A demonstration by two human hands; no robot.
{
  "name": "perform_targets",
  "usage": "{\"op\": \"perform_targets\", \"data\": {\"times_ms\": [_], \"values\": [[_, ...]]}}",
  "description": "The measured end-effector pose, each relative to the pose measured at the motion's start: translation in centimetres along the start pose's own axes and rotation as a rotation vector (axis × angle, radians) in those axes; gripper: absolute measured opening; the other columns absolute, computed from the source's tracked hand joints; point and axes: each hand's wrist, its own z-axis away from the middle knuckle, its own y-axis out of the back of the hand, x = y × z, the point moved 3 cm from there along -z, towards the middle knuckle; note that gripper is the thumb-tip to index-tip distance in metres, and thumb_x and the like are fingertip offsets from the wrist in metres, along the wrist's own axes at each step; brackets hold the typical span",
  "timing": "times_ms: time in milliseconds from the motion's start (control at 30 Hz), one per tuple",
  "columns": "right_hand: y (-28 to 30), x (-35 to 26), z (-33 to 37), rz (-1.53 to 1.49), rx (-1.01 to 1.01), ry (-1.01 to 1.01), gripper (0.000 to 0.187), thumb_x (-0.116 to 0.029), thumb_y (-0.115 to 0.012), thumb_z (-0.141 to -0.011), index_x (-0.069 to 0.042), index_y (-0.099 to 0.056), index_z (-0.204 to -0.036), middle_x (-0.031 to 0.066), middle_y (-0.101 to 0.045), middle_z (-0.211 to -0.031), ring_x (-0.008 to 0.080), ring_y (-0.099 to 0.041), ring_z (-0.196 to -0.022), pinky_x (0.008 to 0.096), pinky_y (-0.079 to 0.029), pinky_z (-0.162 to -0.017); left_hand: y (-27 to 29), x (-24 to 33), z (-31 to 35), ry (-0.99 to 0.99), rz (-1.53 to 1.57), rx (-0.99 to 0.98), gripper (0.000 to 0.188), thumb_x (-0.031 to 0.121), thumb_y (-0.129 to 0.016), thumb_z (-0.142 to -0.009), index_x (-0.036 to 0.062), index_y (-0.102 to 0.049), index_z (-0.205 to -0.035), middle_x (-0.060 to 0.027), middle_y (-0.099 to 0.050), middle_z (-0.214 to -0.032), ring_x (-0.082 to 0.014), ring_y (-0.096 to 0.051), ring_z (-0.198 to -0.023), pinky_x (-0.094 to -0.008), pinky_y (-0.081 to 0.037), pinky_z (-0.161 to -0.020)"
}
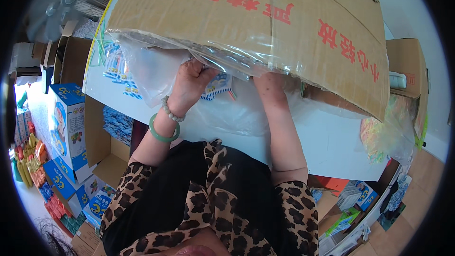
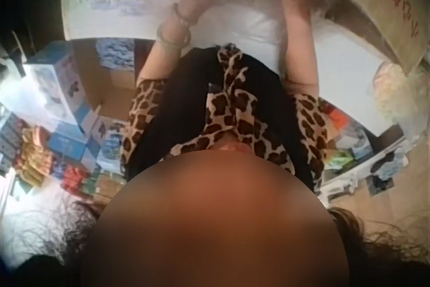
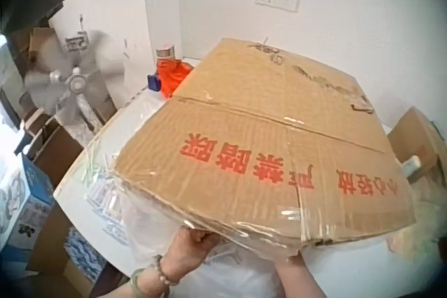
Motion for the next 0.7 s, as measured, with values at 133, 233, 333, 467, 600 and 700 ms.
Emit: {"op": "perform_targets", "data": {"times_ms": [133,233,333,467,600,700], "values": [[-0.6,0.0,0.9,0.031,0.085,0.060,0.025,-0.018,-0.050,-0.088,-0.008,-0.062,-0.107,0.0180,-0.061,-0.108,0.0372,-0.055,-0.104,0.0462,-0.044,-0.088,0.1,-0.2,0.2,0.293,0.059,-0.038,0.019,0.012,-0.067,-0.077,-0.0018,-0.055,-0.073,-0.0098,-0.057,-0.064,-0.0137,-0.051,-0.060,-0.0307,-0.043,-0.057],[-1.2,0.1,0.4,0.019,-0.190,-0.127,0.040,-0.019,-0.053,-0.082,-0.013,-0.057,-0.121,0.0128,-0.055,-0.123,0.0334,-0.049,-0.116,0.0467,-0.038,-0.099,0.0,0.0,0.4,0.301,0.030,-0.046,0.020,0.012,-0.069,-0.076,-0.0015,-0.054,-0.071,-0.0085,-0.055,-0.062,-0.0117,-0.048,-0.059,-0.0301,-0.042,-0.056],[-0.7,0.3,0.4,-0.109,-0.114,-0.107,0.027,-0.022,-0.050,-0.088,-0.010,-0.061,-0.109,0.0163,-0.059,-0.113,0.0350,-0.053,-0.109,0.0446,-0.042,-0.091,0.1,-0.4,0.6,0.219,-0.017,-0.034,0.020,0.011,-0.068,-0.076,-0.0016,-0.053,-0.072,-0.0092,-0.055,-0.063,-0.0134,-0.048,-0.060,-0.0311,-0.042,-0.058],[-1.7,1.3,0.6,-0.021,-0.133,-0.008,0.028,-0.023,-0.049,-0.090,-0.009,-0.060,-0.111,0.0161,-0.060,-0.112,0.0349,-0.054,-0.107,0.0437,-0.042,-0.091,0.4,0.6,0.7,0.215,-0.042,-0.070,0.018,0.010,-0.066,-0.078,-0.0020,-0.053,-0.077,-0.0117,-0.055,-0.067,-0.0178,-0.050,-0.063,-0.0325,-0.043,-0.061],[-2.5,2.5,1.5,-0.255,-0.035,-0.163,0.029,-0.024,-0.048,-0.091,-0.009,-0.060,-0.113,0.0163,-0.061,-0.109,0.0341,-0.056,-0.103,0.0436,-0.042,-0.090,-0.1,0.0,0.8,0.168,0.009,-0.033,0.016,0.010,-0.064,-0.080,-0.0020,-0.054,-0.079,-0.0144,-0.057,-0.070,-0.0229,-0.051,-0.064,-0.0335,-0.043,-0.063],[-3.0,2.4,1.4,-0.282,0.043,-0.180,0.028,-0.023,-0.048,-0.091,-0.009,-0.061,-0.112,0.0160,-0.062,-0.106,0.0333,-0.057,-0.101,0.0437,-0.043,-0.088,-0.2,0.8,0.8,0.059,-0.137,-0.003,0.014,0.009,-0.062,-0.081,-0.0015,-0.054,-0.080,-0.0159,-0.058,-0.072,-0.0268,-0.050,-0.066,-0.0349,-0.043,-0.065]]}}
